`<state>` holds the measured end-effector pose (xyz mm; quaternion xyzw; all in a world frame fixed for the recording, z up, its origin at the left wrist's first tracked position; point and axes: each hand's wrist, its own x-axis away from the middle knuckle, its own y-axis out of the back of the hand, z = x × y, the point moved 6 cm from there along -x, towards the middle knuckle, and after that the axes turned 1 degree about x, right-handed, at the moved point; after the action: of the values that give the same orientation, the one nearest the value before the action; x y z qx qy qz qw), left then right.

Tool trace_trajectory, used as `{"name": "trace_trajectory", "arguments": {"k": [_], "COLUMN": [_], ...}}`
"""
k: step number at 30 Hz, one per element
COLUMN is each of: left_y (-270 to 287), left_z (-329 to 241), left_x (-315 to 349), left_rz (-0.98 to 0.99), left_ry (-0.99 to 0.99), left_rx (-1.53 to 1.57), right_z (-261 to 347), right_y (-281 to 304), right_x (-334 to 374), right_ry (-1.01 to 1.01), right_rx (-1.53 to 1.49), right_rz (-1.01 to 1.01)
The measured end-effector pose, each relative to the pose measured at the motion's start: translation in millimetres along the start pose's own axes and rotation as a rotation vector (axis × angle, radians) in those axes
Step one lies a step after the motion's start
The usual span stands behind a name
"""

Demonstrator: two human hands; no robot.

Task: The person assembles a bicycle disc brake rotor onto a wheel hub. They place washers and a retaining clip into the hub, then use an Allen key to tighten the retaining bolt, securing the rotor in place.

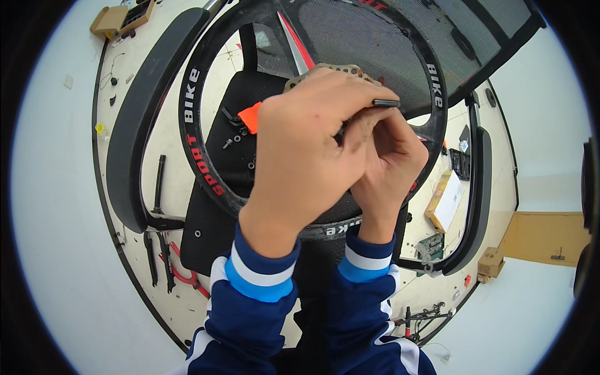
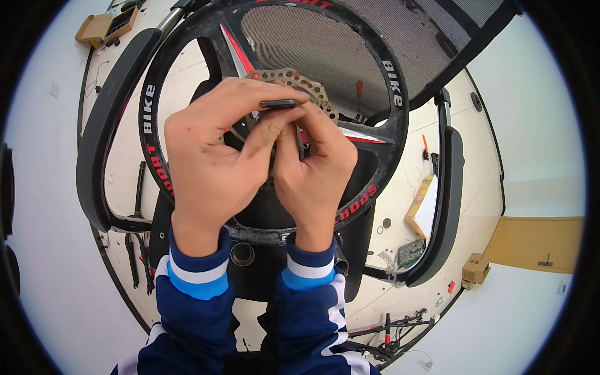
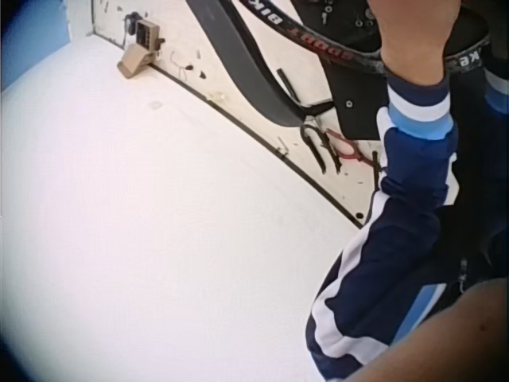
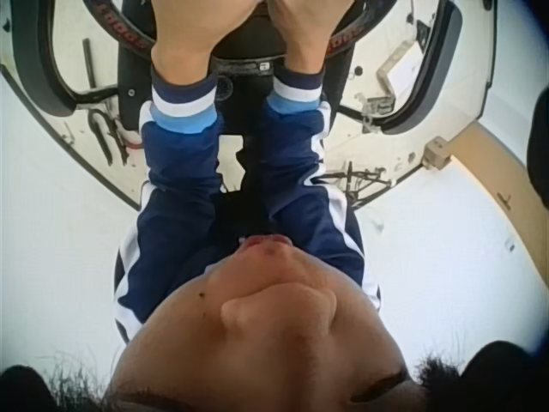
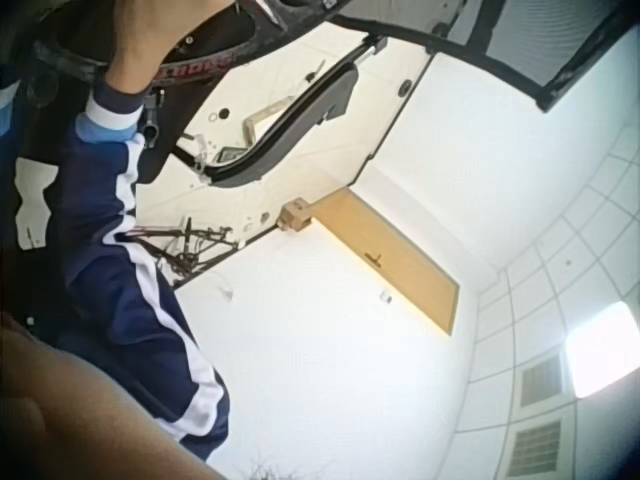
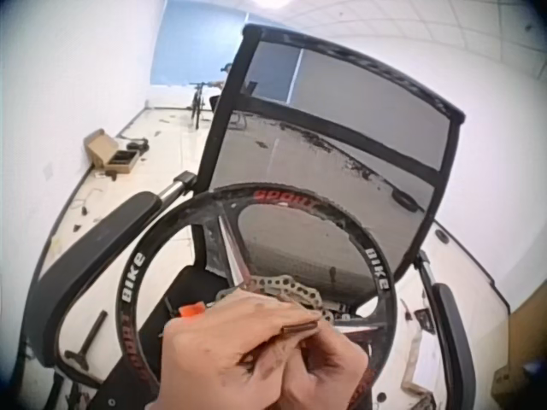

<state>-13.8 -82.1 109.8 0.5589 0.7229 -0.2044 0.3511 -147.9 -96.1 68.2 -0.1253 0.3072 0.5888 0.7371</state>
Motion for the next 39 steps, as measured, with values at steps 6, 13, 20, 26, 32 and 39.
{"name": "trace_trajectory", "arguments": {"k": [6,13,20,26,32,39], "left_y": [-1,-3,-13,-6,-4,5], "left_z": [5,-3,4,-1,-2,-22], "left_x": [3,4,13,10,6,-3], "left_rz": [-0.036,-0.040,-0.261,-0.219,-0.135,-0.100], "left_ry": [0.019,-0.052,0.024,-0.057,-0.152,-0.069], "left_rx": [0.048,-0.016,0.092,-0.090,-0.105,0.087], "right_z": [0,7,5,5,-1,35], "right_y": [8,7,5,-7,-1,12], "right_x": [3,5,8,-2,3,-3], "right_ry": [-0.104,-0.020,-0.054,0.042,-0.037,0.038], "right_rx": [0.033,0.068,0.097,-0.068,0.014,0.062], "right_rz": [-0.083,-0.175,-0.299,-0.122,-0.092,-0.079]}}
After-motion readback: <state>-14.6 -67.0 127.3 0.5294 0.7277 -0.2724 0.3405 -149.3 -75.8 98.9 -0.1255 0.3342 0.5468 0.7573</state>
